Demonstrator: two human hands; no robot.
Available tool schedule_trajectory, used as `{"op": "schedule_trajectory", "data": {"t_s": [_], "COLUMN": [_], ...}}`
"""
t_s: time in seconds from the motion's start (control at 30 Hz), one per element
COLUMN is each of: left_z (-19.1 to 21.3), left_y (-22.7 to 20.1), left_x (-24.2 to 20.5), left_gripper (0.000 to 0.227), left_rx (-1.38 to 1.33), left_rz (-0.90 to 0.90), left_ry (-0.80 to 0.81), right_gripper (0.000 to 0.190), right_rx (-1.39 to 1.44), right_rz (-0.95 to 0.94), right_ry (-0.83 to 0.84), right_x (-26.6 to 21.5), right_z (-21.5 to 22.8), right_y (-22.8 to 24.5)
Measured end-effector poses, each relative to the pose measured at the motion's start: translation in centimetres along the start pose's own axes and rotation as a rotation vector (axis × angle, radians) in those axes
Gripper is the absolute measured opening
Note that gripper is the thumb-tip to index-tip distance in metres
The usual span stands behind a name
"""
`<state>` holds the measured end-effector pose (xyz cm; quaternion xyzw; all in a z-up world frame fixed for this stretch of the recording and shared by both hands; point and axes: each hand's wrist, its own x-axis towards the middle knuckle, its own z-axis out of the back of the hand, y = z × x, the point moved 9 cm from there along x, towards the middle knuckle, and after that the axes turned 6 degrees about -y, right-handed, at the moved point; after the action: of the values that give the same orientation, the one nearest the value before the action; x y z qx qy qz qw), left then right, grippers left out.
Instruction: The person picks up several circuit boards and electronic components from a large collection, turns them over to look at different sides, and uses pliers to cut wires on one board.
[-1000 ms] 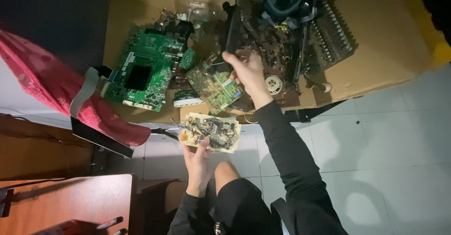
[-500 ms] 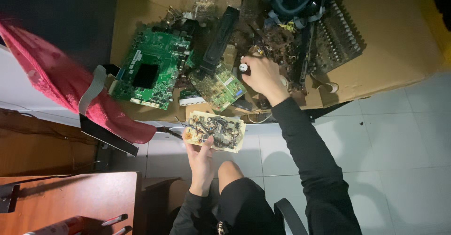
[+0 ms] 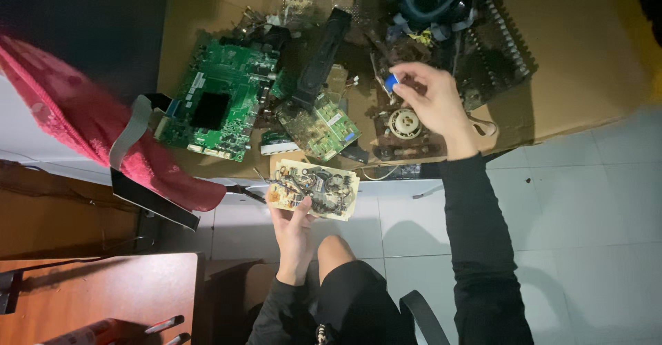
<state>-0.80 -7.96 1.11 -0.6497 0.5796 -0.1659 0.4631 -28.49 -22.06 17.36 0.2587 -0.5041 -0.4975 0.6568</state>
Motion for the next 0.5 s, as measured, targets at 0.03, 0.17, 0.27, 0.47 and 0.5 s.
{"op": "schedule_trajectory", "data": {"t_s": [0.03,0.17,0.27,0.47,0.5], "left_z": [-0.1,-0.6,-0.7,0.0,-0.3], "left_y": [0.1,-0.2,-0.4,0.2,-0.2], "left_x": [-0.1,-0.1,-0.3,0.1,-0.1], "left_gripper": [0.06,0.059,0.058,0.06,0.06], "left_rx": [-0.001,-0.002,-0.01,-0.077,-0.084], "left_rz": [0.001,-0.027,-0.047,-0.085,-0.086], "left_ry": [0.004,0.015,0.02,0.038,0.037], "right_gripper": [0.027,0.031,0.03,0.032,0.034], "right_rx": [-0.003,-0.042,-0.098,-0.127,-0.098], "right_rz": [0.001,0.156,0.259,0.438,0.509], "right_ry": [-0.003,-0.072,-0.116,-0.259,-0.287], "right_x": [-0.8,-4.6,-8.2,-13.0,-13.8], "right_z": [0.1,0.4,-0.5,-1.5,-1.5], "right_y": [0.4,2.5,4.6,8.2,9.0]}}
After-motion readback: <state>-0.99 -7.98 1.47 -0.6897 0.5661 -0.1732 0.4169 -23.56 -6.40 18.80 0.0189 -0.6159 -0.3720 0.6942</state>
